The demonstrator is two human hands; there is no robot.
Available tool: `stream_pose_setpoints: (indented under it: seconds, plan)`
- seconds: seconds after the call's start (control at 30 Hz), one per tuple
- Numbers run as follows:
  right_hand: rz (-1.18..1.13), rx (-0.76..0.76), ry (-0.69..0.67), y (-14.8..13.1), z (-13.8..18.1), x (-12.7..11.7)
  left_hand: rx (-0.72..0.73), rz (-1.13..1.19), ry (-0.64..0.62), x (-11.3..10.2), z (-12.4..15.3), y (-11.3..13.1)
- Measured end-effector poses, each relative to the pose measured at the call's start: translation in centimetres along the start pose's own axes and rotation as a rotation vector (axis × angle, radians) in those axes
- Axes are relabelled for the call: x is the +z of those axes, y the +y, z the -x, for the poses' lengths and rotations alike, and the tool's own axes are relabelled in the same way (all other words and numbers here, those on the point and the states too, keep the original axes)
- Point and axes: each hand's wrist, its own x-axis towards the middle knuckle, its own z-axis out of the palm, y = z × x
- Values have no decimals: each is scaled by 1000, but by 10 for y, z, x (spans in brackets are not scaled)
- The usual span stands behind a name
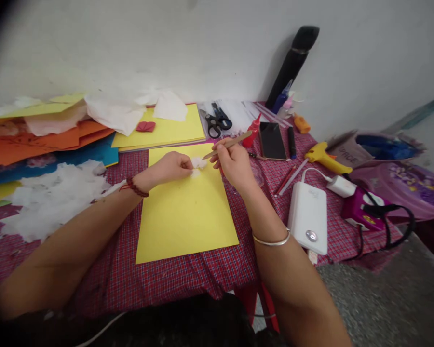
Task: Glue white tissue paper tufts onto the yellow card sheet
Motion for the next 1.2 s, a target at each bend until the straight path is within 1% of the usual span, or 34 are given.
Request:
stream_pose_setpoints:
  seconds: [0.2, 0.4, 0.7, 0.8, 0.93, 1.03, 1.2]
  plan:
    - [30, 42, -58, -2, 5, 7, -22, -9, 79, 11, 0, -1]
    - [133, 9, -103, 11, 4, 12, -19, -51, 163, 20, -6, 1]
    - [251, -34, -114, 26, 1, 14, -6, -37, 212, 26, -10, -4]
    - [336, -74, -133, 26, 1, 14, -12, -13, 236, 27, -10, -5]
    - [530, -151, -167, 20, 5, 15, -33, -2, 294, 26, -8, -8]
    - [651, -183, -193, 15, 9, 17, -39, -22, 280, 24, -6, -9]
    - [700, -217, -232, 14, 13, 21, -32, -19, 245, 22, -4, -11]
